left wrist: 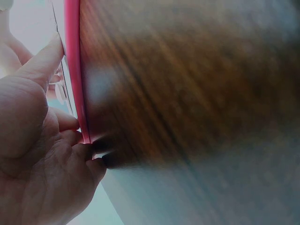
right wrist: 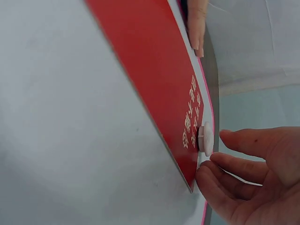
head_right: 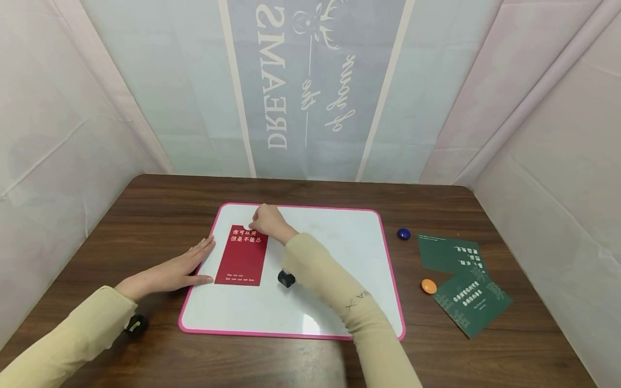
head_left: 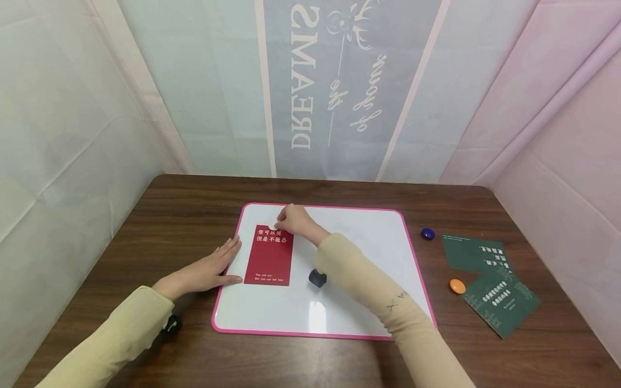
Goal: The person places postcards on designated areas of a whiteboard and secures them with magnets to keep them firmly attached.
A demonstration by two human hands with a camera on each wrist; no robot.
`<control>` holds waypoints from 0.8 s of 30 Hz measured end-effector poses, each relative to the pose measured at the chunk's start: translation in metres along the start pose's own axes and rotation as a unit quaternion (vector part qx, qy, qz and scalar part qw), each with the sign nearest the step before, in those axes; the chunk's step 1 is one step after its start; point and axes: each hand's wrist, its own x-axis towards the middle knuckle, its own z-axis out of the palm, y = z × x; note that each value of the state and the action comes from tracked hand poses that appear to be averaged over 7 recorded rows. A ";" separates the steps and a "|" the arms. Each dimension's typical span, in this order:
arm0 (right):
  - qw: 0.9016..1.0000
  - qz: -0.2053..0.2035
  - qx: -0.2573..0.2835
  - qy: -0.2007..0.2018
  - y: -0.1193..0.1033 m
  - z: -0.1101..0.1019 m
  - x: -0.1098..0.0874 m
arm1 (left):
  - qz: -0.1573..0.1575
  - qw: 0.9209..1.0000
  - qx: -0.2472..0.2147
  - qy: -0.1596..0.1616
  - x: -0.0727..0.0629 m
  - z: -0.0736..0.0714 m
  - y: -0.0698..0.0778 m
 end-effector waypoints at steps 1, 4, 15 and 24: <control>1.000 -0.009 -0.013 -0.004 0.000 -0.001 -0.001 | 0.000 1.000 0.000 0.000 0.000 0.000 0.000; 0.997 -0.040 -0.064 -0.014 0.003 -0.003 -0.005 | -0.002 1.000 -0.001 -0.001 0.000 -0.001 0.001; 0.964 -0.139 -0.220 -0.046 0.018 -0.015 -0.021 | -0.007 1.000 -0.005 -0.006 0.002 -0.006 0.005; 0.947 -0.174 -0.265 -0.048 0.023 -0.027 -0.032 | -0.011 1.000 -0.010 -0.010 0.003 -0.009 0.007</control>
